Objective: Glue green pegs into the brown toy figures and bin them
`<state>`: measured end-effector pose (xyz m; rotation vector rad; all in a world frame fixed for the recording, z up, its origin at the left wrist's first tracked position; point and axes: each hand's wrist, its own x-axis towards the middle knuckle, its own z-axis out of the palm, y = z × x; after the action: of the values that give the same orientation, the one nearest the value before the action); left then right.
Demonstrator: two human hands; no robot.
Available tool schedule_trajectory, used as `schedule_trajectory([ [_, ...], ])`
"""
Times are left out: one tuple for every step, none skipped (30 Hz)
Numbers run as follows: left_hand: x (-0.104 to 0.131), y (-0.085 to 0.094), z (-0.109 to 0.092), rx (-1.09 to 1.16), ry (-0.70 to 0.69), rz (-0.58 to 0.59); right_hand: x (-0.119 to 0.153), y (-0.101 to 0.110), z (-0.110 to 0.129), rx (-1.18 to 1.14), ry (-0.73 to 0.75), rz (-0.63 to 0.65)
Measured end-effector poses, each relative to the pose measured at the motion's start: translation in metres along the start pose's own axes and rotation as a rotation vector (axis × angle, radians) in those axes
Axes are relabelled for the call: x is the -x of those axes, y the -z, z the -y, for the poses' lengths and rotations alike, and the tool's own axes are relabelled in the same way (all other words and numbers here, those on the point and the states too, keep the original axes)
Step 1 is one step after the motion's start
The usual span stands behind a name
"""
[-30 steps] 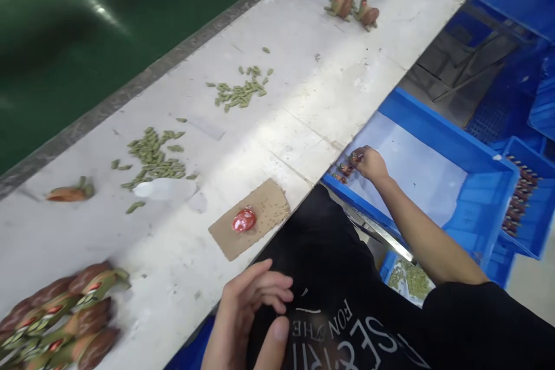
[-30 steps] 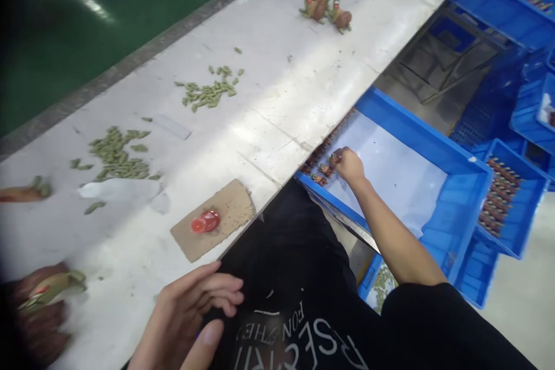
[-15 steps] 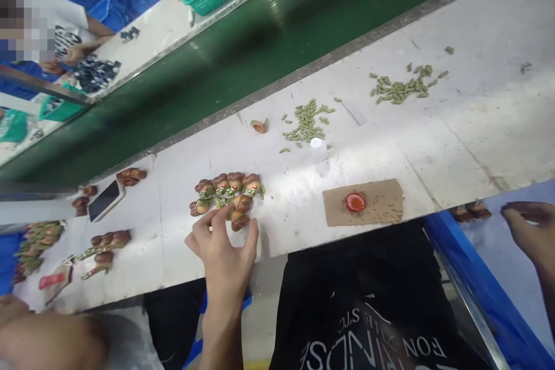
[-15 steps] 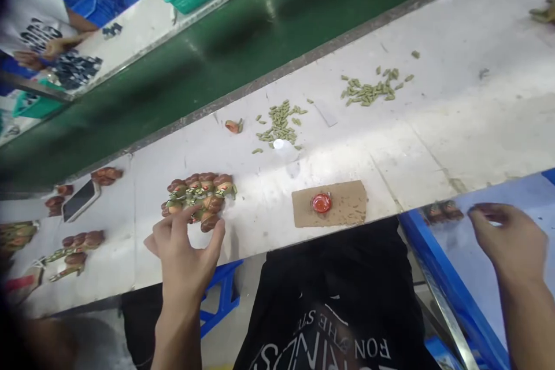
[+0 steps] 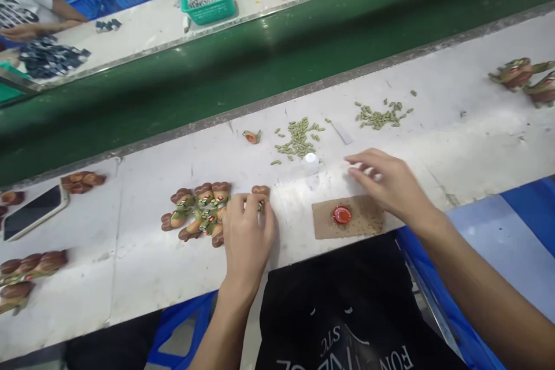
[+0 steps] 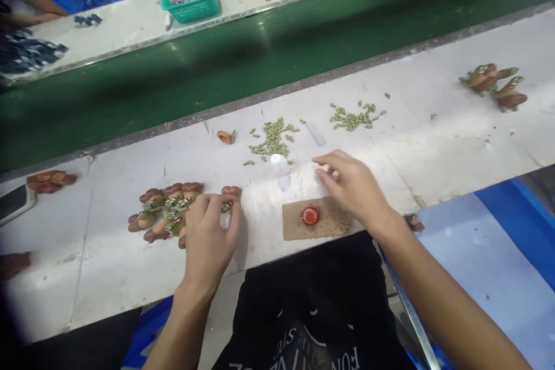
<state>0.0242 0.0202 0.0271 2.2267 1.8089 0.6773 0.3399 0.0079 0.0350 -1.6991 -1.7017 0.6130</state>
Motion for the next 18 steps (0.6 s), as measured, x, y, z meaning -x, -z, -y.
schedule_trajectory([
  [0.004,0.0,-0.003,0.046,-0.024,0.017,-0.014,-0.01,0.004,0.02,0.019,0.071],
  [0.009,0.0,-0.005,0.09,-0.04,0.032,-0.027,-0.019,0.006,0.042,0.031,0.118],
  [0.013,0.0,-0.008,0.13,-0.048,0.043,-0.036,-0.027,0.008,0.069,0.035,0.151],
  [0.018,-0.001,-0.009,0.164,-0.045,0.049,-0.044,-0.033,0.009,0.094,0.032,0.162],
  [0.021,-0.002,-0.01,0.192,-0.034,0.052,-0.05,-0.038,0.01,0.118,0.029,0.173],
  [0.024,-0.003,-0.011,0.214,-0.017,0.053,-0.054,-0.042,0.011,0.139,0.024,0.183],
  [0.025,-0.005,-0.011,0.231,0.004,0.058,-0.057,-0.044,0.011,0.156,0.02,0.193],
  [0.026,-0.006,-0.01,0.246,0.024,0.07,-0.059,-0.045,0.011,0.167,0.017,0.201],
  [0.025,-0.007,-0.009,0.258,0.041,0.09,-0.061,-0.046,0.012,0.175,0.013,0.208],
  [0.024,-0.007,-0.008,0.27,0.057,0.118,-0.062,-0.046,0.012,0.178,0.01,0.214],
  [0.022,-0.008,-0.006,0.281,0.07,0.15,-0.062,-0.046,0.012,0.178,0.005,0.217],
  [0.02,-0.008,-0.005,0.293,0.082,0.184,-0.063,-0.047,0.013,0.175,-0.002,0.219],
  [0.018,-0.007,-0.004,0.305,0.094,0.214,-0.064,-0.047,0.013,0.169,-0.011,0.217],
  [0.016,-0.007,-0.004,0.32,0.107,0.239,-0.065,-0.048,0.014,0.161,-0.021,0.213],
  [0.014,-0.006,-0.004,0.336,0.119,0.258,-0.065,-0.048,0.014,0.151,-0.035,0.205],
  [0.013,-0.004,-0.005,0.354,0.132,0.272,-0.065,-0.048,0.014,0.138,-0.052,0.193],
  [0.013,-0.002,-0.007,0.371,0.146,0.279,-0.063,-0.046,0.014,0.123,-0.074,0.178],
  [0.014,0.001,-0.009,0.382,0.16,0.282,-0.061,-0.043,0.014,0.104,-0.1,0.159],
])
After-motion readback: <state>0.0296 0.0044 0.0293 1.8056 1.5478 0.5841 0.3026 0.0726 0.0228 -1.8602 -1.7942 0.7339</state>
